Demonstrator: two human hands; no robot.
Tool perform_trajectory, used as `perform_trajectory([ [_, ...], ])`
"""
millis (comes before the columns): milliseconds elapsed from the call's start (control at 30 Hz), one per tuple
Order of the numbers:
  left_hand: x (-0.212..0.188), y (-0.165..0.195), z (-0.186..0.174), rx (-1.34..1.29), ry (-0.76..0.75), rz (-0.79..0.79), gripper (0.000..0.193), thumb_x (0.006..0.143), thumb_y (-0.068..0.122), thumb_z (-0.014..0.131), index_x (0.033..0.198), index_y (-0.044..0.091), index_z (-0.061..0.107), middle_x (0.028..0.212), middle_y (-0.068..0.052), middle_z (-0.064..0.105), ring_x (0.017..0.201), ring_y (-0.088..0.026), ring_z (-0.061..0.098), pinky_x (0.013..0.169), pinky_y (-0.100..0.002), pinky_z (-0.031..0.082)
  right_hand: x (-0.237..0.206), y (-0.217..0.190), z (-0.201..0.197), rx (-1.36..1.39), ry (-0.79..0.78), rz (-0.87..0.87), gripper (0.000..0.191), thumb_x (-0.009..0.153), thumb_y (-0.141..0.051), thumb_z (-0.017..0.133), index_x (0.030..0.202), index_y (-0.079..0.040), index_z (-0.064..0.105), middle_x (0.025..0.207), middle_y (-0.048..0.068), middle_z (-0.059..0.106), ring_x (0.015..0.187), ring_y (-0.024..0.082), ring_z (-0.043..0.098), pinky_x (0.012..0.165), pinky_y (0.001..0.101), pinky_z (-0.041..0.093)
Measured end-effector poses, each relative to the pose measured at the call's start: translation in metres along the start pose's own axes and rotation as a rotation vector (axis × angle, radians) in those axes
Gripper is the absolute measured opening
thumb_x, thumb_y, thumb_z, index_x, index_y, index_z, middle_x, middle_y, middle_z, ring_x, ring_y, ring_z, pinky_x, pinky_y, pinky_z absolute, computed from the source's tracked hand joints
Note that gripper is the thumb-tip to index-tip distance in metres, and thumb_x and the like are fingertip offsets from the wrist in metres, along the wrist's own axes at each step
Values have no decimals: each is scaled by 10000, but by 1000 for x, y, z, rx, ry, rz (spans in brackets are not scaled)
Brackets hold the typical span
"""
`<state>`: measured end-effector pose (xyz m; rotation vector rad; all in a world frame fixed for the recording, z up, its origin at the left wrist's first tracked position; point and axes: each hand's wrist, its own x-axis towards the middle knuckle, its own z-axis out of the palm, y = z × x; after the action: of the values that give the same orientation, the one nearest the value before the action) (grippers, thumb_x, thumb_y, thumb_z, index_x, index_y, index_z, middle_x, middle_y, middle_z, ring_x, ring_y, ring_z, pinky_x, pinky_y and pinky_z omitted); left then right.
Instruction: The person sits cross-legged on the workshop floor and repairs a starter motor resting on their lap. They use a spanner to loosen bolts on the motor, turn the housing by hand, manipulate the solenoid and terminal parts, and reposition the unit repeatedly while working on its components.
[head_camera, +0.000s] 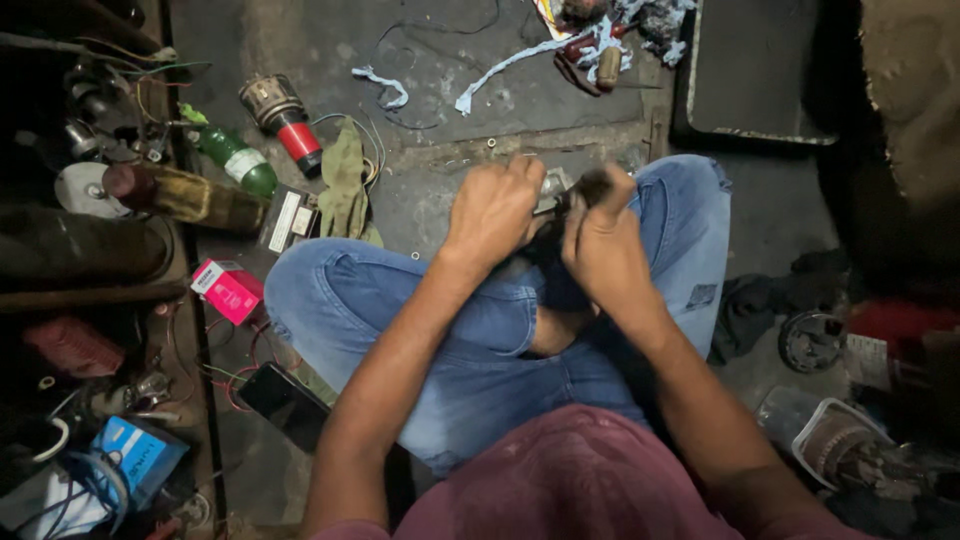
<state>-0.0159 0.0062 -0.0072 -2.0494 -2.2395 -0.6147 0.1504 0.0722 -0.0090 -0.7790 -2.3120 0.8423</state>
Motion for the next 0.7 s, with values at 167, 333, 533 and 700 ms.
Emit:
perform_trajectory([
  [167, 0, -1, -2, -10, -8, -26, 484, 686, 357, 873, 925, 28, 611, 892, -172, 680, 745, -359, 699, 665, -453, 545, 17, -9, -7, -45, -42, 6, 448, 1040, -17, 567, 1351, 24, 247, 951, 286, 671, 866, 510, 686, 717, 534, 529],
  [333, 4, -2, -3, 2, -4, -41, 469, 697, 351, 875, 916, 37, 605, 875, -169, 674, 757, -351, 700, 685, -457, 545, 19, -9, -21, 31, -3, 4, 350, 1037, -50, 615, 1326, 34, 436, 984, 298, 705, 934, 492, 696, 739, 511, 550],
  [533, 3, 4, -3, 20, -18, -102, 495, 641, 366, 866, 930, 42, 627, 868, -162, 692, 773, -346, 710, 702, -461, 557, -7, -3, -31, 196, 102, 201, 161, 1027, -72, 648, 1136, 38, 604, 896, 218, 730, 798, 313, 749, 671, 392, 586],
  [700, 13, 10, -4, -43, -153, -267, 658, 587, 514, 909, 947, 24, 657, 867, -198, 721, 759, -371, 722, 658, -472, 570, -15, 17, -44, 506, 124, 320, 168, 1037, -74, 648, 1147, 52, 659, 913, 116, 743, 795, 175, 736, 690, 306, 593],
])
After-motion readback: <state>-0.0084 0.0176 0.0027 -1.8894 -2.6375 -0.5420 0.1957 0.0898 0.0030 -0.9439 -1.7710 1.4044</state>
